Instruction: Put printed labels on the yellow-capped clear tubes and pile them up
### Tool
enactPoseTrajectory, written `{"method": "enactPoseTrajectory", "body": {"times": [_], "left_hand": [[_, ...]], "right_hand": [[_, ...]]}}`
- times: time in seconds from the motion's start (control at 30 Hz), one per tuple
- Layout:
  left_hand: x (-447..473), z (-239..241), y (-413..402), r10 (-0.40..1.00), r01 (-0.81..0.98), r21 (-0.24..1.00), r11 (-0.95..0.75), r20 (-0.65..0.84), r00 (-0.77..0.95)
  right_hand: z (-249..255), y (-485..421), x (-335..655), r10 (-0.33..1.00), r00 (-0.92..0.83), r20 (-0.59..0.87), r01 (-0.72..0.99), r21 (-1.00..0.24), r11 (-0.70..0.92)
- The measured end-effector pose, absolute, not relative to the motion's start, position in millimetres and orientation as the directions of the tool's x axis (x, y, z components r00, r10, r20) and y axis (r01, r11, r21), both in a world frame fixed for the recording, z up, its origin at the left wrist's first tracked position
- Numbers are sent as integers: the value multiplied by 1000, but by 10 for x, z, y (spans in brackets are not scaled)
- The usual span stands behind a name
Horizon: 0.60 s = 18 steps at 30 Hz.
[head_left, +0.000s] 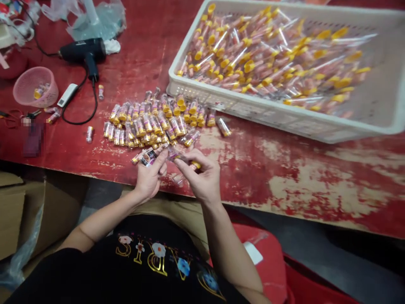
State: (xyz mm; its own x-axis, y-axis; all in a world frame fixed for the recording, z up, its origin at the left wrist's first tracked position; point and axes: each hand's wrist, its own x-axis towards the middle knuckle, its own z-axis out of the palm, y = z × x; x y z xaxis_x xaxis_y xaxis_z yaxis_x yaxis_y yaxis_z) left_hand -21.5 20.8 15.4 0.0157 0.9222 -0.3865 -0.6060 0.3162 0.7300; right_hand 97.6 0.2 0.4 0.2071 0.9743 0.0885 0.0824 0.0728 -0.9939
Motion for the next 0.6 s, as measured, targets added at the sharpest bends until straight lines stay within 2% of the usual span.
{"method": "enactPoseTrajectory", "body": {"times": [0.1,0.23,0.3,0.37,0.47,0.6], "left_hand": [[-99,106,225,909,-599,718,354,-415,40],[19,91,253,869,-592,663,459,-473,143],[63,87,253,842,-578,631,517,-496,211],[105,81,233,816,-560,605,566,-508,275],[165,68,169,792,-539,585,607,-506,342],[223,53,84,783,-535,576,619,-511,355]], "right_hand": [[-72,-52,951,948,317,14,17,-1000,9],[-103,-265,1032,887,411,-209,-353,-934,-57],[-75,-401,1093,871,437,-224,-421,-907,-22],[-44,-518,1144,864,477,-164,-336,-942,7],[-32,-628,1201,822,567,-40,-110,-994,28],[-51,-718,1271,746,653,131,128,-990,62]]}}
